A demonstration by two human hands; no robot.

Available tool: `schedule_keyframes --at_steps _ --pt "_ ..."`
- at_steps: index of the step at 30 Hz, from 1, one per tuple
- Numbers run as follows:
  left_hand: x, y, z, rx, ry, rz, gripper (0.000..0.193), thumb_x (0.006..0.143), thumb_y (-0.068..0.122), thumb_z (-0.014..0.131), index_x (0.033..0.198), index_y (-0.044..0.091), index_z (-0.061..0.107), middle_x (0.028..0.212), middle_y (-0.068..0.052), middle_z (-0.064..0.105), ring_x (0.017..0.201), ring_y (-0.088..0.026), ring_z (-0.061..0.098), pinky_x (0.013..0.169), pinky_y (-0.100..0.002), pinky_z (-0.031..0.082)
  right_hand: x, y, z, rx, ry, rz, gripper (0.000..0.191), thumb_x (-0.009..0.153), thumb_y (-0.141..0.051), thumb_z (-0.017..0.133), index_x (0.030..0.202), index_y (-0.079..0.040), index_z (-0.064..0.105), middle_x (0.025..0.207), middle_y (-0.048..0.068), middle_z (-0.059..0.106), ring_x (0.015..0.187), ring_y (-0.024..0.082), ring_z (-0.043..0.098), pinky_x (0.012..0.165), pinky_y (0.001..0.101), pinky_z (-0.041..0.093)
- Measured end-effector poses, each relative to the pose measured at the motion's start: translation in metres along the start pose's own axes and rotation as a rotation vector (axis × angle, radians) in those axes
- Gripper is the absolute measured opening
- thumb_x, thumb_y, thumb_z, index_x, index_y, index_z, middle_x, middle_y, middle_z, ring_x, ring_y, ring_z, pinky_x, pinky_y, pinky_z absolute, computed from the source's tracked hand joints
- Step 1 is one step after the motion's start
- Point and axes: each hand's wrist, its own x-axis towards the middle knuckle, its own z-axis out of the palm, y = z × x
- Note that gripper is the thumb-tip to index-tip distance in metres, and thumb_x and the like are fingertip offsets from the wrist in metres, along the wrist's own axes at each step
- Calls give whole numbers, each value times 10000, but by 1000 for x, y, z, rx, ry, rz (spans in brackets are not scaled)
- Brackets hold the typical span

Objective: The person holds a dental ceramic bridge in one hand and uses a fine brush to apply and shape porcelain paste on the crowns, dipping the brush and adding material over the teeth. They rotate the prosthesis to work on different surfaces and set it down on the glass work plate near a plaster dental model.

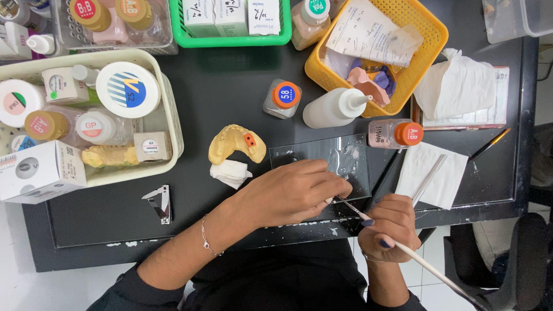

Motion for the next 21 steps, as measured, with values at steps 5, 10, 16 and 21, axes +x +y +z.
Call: schedule_keyframes --at_steps 5,10,16,21 --pt "2 3 2 -2 6 -7 341 852 35 722 1168 71 597 1018 -13 651 954 -211 603 861 -365 543 4 -1 -2 0 -22 -3 446 1116 -381 463 842 -36 526 706 95 618 651 233 584 692 380 523" --pt "5 5 -1 -3 18 -2 350 844 34 716 1172 63 596 1032 -15 654 962 -216 607 879 -370 546 0 1 -4 -1 34 -22 452 1111 -401 450 824 -59 520 691 85 603 651 227 572 689 379 524" --pt "5 15 3 -132 69 -113 374 789 101 814 1099 106 604 1005 22 660 909 -166 580 866 -336 530 -8 11 -8 62 285 10 397 1080 -425 500 908 -68 482 792 101 624 719 227 562 710 333 511" --pt "-2 20 19 -897 99 -357 506 840 104 851 1198 116 493 1125 -10 753 934 -87 539 868 -257 440 -5 -13 -32 4 96 49 260 1048 -384 582 988 -150 486 977 96 738 963 248 572 857 384 512"
